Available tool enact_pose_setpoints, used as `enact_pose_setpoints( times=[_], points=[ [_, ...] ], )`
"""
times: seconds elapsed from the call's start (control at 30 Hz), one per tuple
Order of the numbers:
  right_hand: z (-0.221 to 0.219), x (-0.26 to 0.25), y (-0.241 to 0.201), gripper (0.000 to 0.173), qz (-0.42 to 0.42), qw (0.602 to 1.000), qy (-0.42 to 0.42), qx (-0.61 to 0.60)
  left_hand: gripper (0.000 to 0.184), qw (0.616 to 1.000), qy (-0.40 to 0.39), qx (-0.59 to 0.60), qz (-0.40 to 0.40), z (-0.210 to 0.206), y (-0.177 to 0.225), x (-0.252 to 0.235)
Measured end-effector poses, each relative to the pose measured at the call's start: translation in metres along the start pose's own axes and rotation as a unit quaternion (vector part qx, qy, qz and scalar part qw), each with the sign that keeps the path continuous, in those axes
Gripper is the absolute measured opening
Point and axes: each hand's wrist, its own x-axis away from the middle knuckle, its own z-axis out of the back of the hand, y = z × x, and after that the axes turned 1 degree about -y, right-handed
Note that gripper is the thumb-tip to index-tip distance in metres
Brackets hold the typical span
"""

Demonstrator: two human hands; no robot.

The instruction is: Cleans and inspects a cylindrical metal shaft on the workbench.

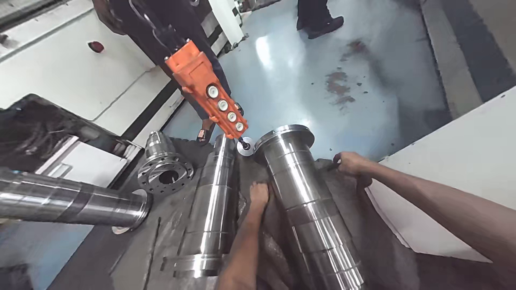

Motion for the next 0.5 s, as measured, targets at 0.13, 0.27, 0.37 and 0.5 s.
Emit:
enact_pose_setpoints(
  times=[0.13,0.27,0.37,0.5],
  points=[
    [0.004,0.006,0.011,0.024,-0.01,0.998,-0.051,0.043,0.035,0.997,-0.055,0.045,0.025,0.003,-0.01,0.005],
    [0.0,0.012,0.03,0.029,-0.023,0.994,-0.033,0.101,0.039,0.99,-0.105,0.081,0.039,0.007,-0.031,0.011],
    [-0.004,0.02,0.034,0.034,-0.019,0.994,-0.016,0.102,0.04,0.991,-0.12,0.051,0.034,0.007,-0.032,0.017],
    [-0.005,0.023,0.032,0.033,-0.01,0.992,-0.022,0.124,0.039,0.991,-0.136,0.018,0.003,-0.007,-0.032,0.019]
  ],
)
